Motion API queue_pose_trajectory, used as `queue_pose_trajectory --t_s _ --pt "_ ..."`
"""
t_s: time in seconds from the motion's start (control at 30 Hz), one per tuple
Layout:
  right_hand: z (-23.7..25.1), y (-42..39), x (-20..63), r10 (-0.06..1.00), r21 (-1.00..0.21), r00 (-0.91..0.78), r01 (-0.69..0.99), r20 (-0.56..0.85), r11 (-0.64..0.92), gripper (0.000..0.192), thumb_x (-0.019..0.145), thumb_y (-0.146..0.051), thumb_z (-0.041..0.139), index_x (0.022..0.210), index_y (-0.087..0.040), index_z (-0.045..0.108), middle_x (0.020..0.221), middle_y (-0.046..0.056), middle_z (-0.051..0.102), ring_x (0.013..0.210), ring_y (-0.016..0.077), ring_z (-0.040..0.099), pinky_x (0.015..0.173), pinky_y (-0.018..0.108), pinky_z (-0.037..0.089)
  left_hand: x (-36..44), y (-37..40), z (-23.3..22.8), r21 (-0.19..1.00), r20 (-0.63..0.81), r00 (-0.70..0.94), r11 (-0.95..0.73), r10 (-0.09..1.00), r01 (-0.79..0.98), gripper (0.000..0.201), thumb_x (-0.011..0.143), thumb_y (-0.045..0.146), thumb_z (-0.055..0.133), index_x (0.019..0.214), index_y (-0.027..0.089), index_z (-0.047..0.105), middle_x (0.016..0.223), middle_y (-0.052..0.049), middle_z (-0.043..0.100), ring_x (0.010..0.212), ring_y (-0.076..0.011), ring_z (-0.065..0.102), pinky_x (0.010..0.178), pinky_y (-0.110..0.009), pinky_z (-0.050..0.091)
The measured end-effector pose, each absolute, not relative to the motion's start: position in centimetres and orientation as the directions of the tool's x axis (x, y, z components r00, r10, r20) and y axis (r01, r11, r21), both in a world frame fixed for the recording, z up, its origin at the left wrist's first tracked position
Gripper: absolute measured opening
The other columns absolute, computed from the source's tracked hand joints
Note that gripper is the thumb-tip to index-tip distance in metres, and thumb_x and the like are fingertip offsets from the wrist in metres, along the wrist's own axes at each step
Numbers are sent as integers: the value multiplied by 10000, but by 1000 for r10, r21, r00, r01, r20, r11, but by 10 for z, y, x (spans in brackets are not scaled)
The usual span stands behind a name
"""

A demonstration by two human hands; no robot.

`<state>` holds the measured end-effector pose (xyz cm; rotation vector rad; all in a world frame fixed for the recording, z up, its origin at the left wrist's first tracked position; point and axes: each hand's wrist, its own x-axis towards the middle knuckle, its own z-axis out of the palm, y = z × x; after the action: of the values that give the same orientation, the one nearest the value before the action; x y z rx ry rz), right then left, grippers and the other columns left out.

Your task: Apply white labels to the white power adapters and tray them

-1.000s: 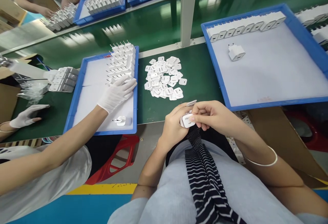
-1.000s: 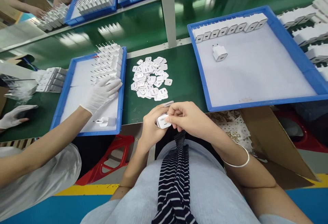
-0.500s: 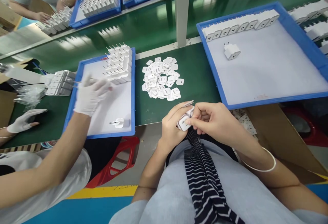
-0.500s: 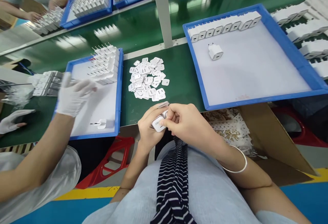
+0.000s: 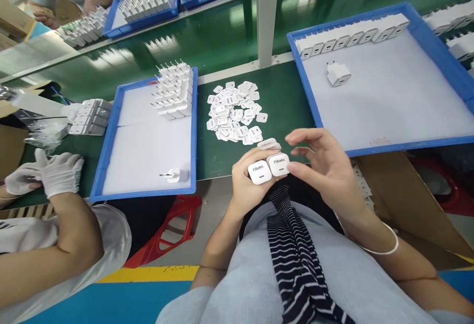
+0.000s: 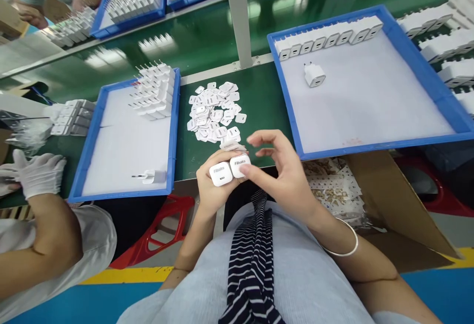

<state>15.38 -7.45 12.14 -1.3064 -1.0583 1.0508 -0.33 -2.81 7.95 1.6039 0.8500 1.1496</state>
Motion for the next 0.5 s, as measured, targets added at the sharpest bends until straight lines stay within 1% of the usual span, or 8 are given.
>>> queue_pose_trajectory --t_s 0.03,0.07,0.13,0.2,0.27,0.37,0.43,0.5 --pt "118 -74 152 985 -1000 171 8 -5 -6 411 816 -345 780 1161 -310 559 1307 52 581 1286 253 534 1045 382 504 -3 -29 79 952 287 316 -305 904 9 298 763 312 845 1024 207 747 1046 -80 770 995 -226 730 923 -379 588" --pt "115 -72 150 993 -1000 116 -10 -25 -24 527 794 -347 797 1244 -323 524 1397 52 530 1357 265 477 1088 397 479 -2 -30 79 951 291 316 -309 903 8 288 774 313 833 1029 210 748 1063 -81 769 1003 -228 728 920 -380 589" --pt "109 -70 145 996 -992 -5 -87 -93 -93 672 775 -336 809 1351 -331 463 1463 55 488 1351 271 484 1067 395 495 0 -32 79 946 306 308 -324 901 8 274 788 309 815 1037 216 751 1093 -81 765 1020 -231 724 915 -375 593" --pt "106 -69 141 986 -973 -78 -167 -150 -162 653 779 -326 803 1348 -305 483 1399 60 538 1239 256 562 988 363 531 2 -34 78 942 315 292 -335 903 18 263 792 288 804 1042 220 753 1113 -76 763 1025 -227 722 910 -365 596" --pt "104 -68 137 982 -954 -65 -236 -176 -187 528 791 -312 790 1257 -278 543 1254 40 600 1120 223 603 927 324 537 3 -36 78 941 317 276 -337 908 28 246 796 252 790 1038 221 755 1105 -71 765 1016 -218 722 903 -352 597" --pt "102 -66 133 981 -931 -27 -310 -193 -191 420 781 -292 787 1138 -262 569 1068 6 612 981 185 610 850 288 531 1 -36 75 942 319 259 -335 912 22 244 785 205 782 1027 215 757 1094 -71 768 993 -208 725 888 -339 600" --pt "99 -63 131 974 -920 -61 -323 -216 -224 421 769 -320 786 1117 -256 556 1028 6 606 933 184 612 812 295 532 -1 -36 71 936 327 254 -348 910 44 252 775 193 777 1025 212 757 1086 -72 771 983 -208 727 881 -341 603" --pt "95 -59 126 971 -928 -79 -286 -226 -240 473 726 -365 818 1089 -249 539 996 7 597 899 191 611 782 306 532 -3 -37 65 924 337 246 -369 909 98 255 773 173 750 1026 209 756 1074 -69 774 985 -210 727 881 -347 605"
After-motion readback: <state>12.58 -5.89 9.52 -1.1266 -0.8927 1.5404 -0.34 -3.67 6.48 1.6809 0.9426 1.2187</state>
